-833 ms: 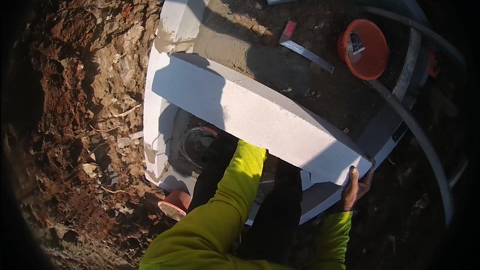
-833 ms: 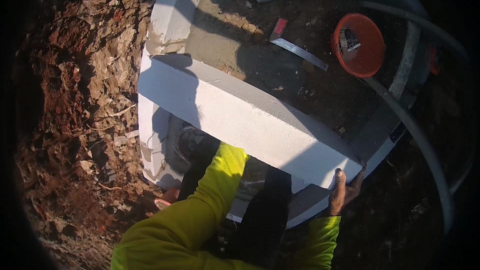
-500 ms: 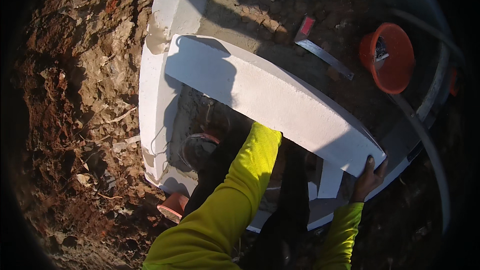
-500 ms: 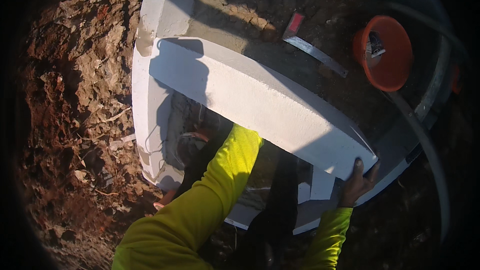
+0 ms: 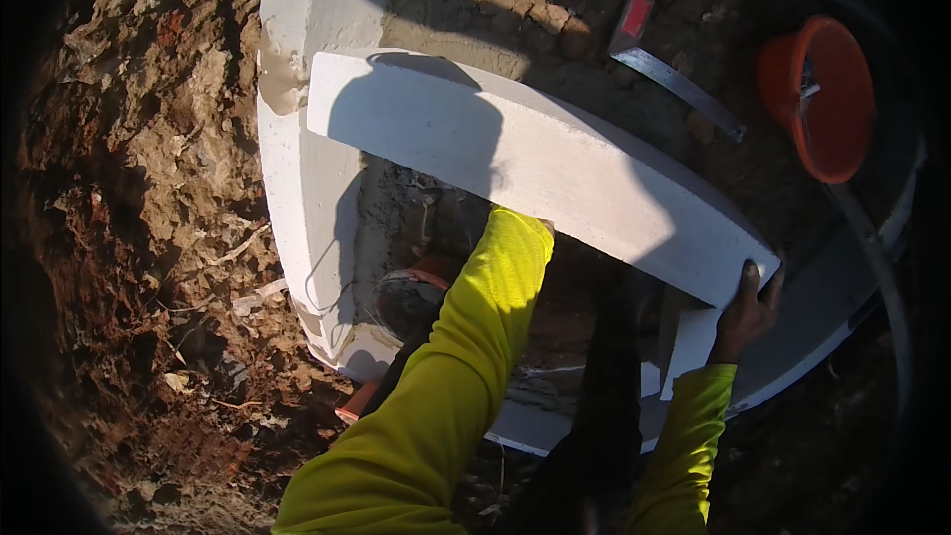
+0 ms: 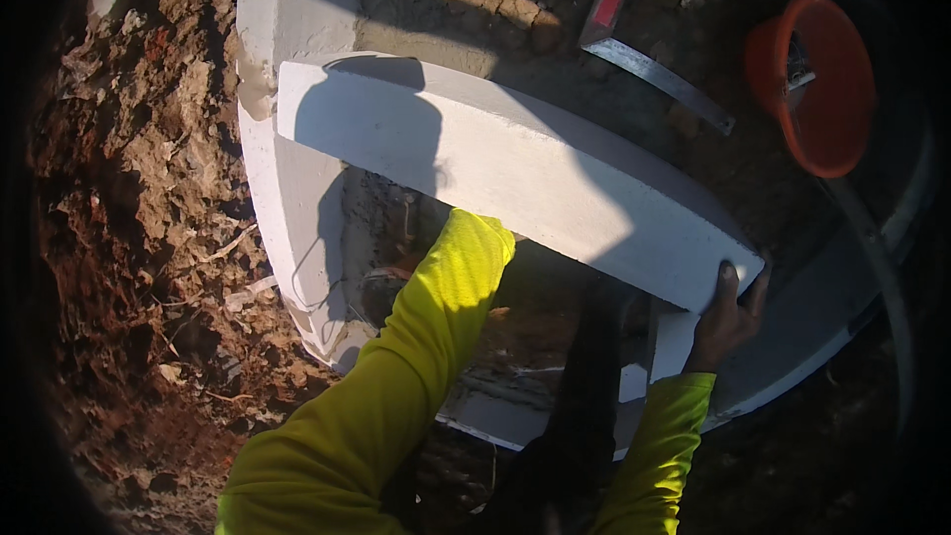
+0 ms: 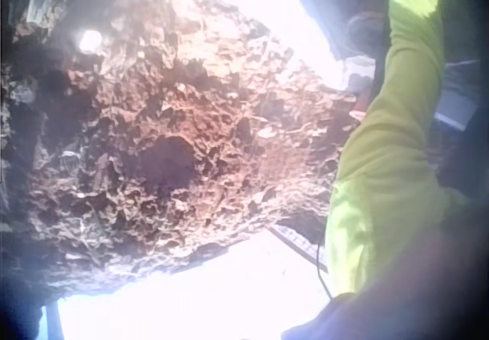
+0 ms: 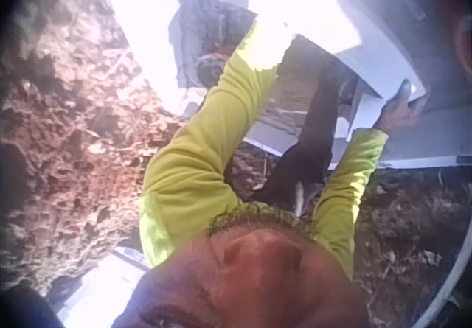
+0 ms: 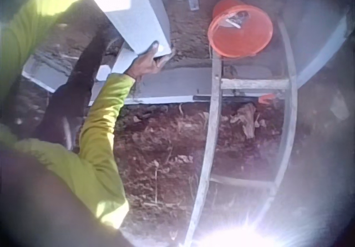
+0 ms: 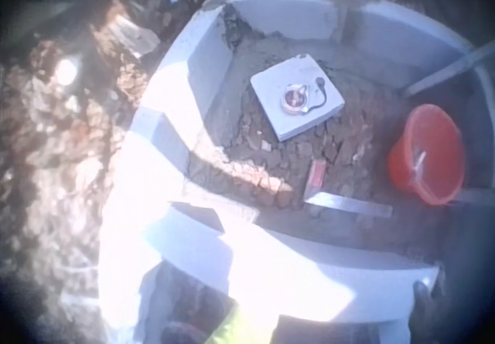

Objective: The person pours cement from a bucket into a foundation trench and spreads it with a trowel. They then place white rectangular blocks into the trench, adjusting their position to fit the layout. The person repeats the process of spreading cement and positioning blocks to build up the structure.

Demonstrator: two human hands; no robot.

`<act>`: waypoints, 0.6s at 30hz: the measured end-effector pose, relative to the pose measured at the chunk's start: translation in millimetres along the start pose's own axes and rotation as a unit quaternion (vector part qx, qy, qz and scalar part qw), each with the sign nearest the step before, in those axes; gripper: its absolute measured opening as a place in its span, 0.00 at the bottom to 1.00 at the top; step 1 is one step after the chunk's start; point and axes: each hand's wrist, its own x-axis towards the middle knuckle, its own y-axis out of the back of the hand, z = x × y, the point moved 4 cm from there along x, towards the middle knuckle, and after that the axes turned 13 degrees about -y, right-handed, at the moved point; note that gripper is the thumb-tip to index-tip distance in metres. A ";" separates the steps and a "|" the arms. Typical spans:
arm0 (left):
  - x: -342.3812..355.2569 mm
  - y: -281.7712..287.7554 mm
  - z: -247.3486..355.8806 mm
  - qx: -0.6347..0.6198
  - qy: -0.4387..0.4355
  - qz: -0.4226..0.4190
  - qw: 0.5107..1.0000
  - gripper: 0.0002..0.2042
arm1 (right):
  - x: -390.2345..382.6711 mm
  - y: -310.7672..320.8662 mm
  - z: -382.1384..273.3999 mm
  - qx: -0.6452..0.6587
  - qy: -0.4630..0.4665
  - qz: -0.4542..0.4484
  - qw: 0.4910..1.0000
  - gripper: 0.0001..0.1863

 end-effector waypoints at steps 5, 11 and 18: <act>5.9 9.5 10.6 0.000 -0.001 0.004 1.000 0.32 | -0.7 -14.0 -0.8 0.032 -0.009 -0.003 0.999 0.28; 17.3 17.2 25.0 0.006 0.000 -0.001 1.000 0.31 | -8.0 -23.1 -0.8 0.043 -0.038 0.014 0.998 0.29; 26.8 17.5 58.5 0.054 -0.014 -0.036 0.998 0.30 | 14.8 -26.0 27.0 -0.008 0.017 -0.003 1.000 0.29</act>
